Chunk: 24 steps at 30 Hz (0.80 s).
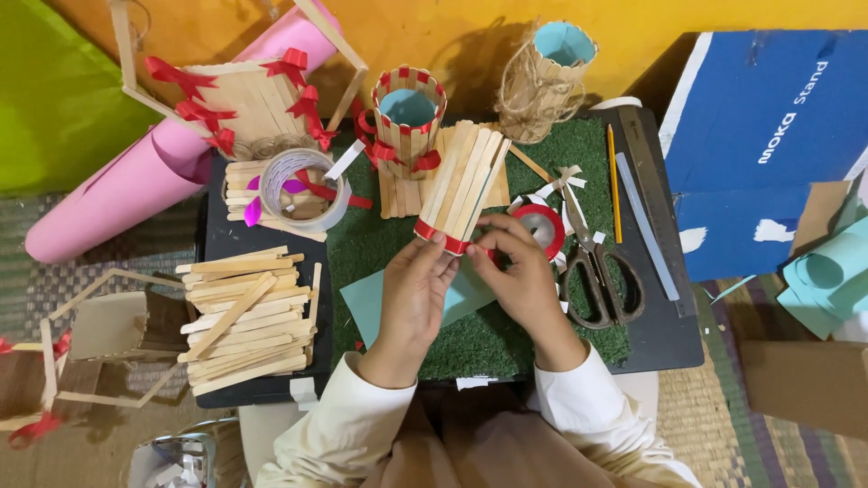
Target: Wrapping red decorative ribbon around a popsicle stick structure to create a handmade craft item.
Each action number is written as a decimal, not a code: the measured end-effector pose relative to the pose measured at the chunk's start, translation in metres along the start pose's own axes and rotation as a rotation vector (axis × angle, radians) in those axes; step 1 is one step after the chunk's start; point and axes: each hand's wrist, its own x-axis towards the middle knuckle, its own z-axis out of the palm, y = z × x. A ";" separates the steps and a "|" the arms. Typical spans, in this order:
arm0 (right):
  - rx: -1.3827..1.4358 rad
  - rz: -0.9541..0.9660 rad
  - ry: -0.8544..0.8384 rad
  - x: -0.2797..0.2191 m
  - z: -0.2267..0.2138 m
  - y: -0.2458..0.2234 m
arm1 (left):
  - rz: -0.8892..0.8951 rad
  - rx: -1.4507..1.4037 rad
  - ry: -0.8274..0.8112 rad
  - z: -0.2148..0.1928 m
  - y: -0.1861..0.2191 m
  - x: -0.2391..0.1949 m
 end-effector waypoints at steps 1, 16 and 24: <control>0.000 0.000 0.000 0.000 0.000 0.001 | 0.000 0.000 0.000 -0.003 0.000 0.002; 0.512 0.156 0.003 -0.010 0.010 0.037 | -0.057 0.063 -0.095 0.001 -0.008 -0.005; 0.490 0.149 -0.013 -0.009 0.006 0.037 | 0.262 0.453 -0.103 -0.005 -0.016 -0.005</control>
